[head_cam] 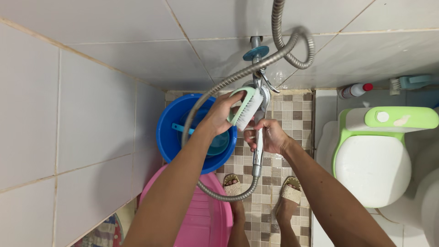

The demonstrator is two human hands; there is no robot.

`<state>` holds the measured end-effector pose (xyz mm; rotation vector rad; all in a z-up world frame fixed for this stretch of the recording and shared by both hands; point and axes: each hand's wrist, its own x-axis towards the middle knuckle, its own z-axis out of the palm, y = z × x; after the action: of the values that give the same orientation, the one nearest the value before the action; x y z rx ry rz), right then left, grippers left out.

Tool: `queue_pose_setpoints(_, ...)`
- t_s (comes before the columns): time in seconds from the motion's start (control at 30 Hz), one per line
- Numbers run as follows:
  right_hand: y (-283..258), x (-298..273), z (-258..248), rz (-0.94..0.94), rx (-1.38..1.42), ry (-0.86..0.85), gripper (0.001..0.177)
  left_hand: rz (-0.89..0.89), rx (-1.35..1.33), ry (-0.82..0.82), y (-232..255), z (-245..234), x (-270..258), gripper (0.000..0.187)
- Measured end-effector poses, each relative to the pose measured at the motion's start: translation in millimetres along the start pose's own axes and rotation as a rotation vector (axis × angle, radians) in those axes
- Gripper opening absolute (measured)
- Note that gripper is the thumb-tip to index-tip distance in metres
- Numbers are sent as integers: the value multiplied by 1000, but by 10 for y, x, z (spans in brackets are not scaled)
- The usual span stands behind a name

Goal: The person scrubs the shower hose and handheld showerhead with a steel wool pad, then uses a green scrub brush to clean the showerhead and the wall tiles around the fixture. The person rinses the showerhead and continues scrubbing the tiles and hose.

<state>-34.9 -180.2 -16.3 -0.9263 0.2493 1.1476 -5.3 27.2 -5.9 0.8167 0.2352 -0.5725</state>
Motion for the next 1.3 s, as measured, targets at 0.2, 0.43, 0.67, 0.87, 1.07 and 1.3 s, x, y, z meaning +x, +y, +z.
queue_pose_setpoints(0.2, -110, -22, 199, -365, -174, 396, 51, 47, 231, 153, -118, 74, 30, 38)
queue_pose_setpoints(0.43, -138, -5, 220, -641, -181, 427, 42, 100, 542, 244, 12, 191, -128, 48)
queue_pose_setpoints(0.67, -241, -81, 211, -508, -54, 230, 67, 127, 767, 514, 124, 291, -274, 56)
queue_pose_setpoints(0.87, -127, 56, 222, -349, -71, 330, 76, 931, 1295, 306, -52, 253, -70, 62)
queue_pose_setpoints(1.07, -85, 175, 67, -359, 68, 308, 76, 854, 1237, 374, -180, 61, 30, 63)
queue_pose_setpoints(1.3, 59, 340, -182, -346, 124, 253, 66, 717, 1179, 447, -178, 135, -45, 59)
